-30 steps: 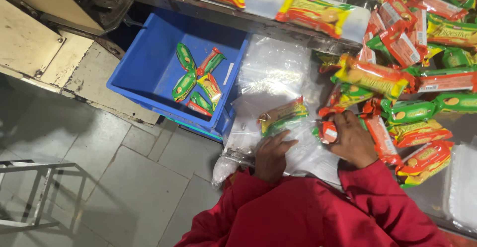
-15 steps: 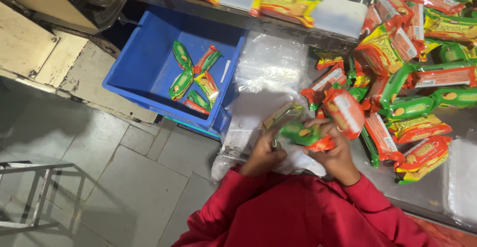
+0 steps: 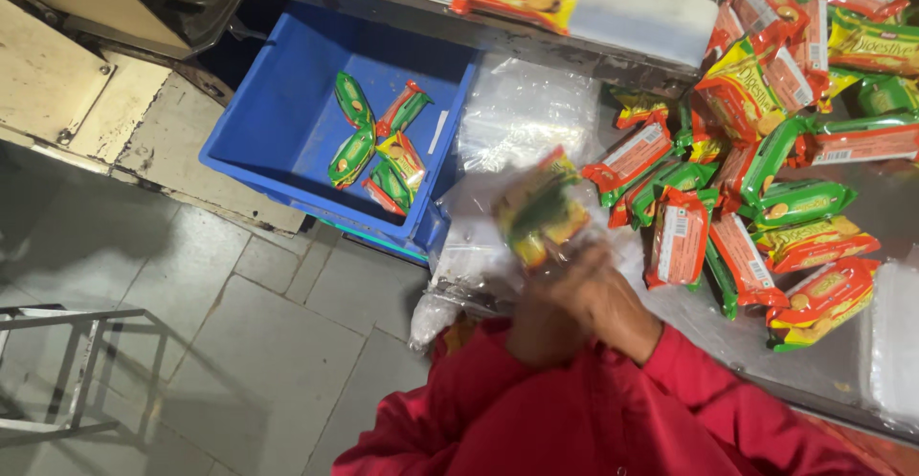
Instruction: The person picks individual packets of digestive biscuits from a pile on a metal table and places them into clear plastic bags. The person then places the filled bags into a blue bin. The person repeats this process continuously.
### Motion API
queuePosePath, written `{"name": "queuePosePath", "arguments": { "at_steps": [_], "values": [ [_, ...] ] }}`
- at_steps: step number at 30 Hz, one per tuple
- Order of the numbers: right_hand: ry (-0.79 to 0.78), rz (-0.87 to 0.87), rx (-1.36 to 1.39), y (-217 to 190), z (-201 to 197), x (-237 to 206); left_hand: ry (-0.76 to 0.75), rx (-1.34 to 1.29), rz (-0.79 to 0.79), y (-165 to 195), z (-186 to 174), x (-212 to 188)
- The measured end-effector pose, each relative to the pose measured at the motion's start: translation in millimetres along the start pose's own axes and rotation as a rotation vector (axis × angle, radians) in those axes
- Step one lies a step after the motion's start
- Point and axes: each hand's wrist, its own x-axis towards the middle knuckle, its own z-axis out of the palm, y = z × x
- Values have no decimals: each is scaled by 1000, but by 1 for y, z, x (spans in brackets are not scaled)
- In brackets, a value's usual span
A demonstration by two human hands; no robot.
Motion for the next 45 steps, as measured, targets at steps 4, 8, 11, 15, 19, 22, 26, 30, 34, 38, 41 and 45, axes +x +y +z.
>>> {"name": "queuePosePath", "arguments": {
  "at_steps": [4,8,11,15,19,22,26,30,34,38,41,45],
  "values": [
    [-3,17,-147,4,-10,-1,-83,-49,-96,-9,12,-10],
    [329,307,-214,1,-49,-26,-164,85,-304,-44,15,-14],
    [496,452,-461,13,-73,-25,-303,89,-368,-55,22,-14],
    [386,383,-405,16,-86,-20,-153,13,-221,-51,27,-14],
    [363,195,-392,2,-76,-23,-2,-3,-86,-46,23,-18],
    [175,533,-529,-2,-79,-26,-4,-64,-136,-42,22,-23],
    [187,707,186,1,-104,-37,-113,-86,-176,-43,24,-30],
    [746,202,1211,-14,-101,-38,-107,-238,-254,-54,33,-32],
    [624,18,1399,-28,-68,-12,-178,-712,-724,-60,52,-32],
    [545,53,899,-31,-49,-3,-29,-1047,-892,-58,54,-32],
    [414,13,550,-32,-45,-4,27,-920,-721,-45,39,-32],
    [339,-117,45,-38,-43,-5,162,-50,-65,-21,22,-19]
  ]
}}
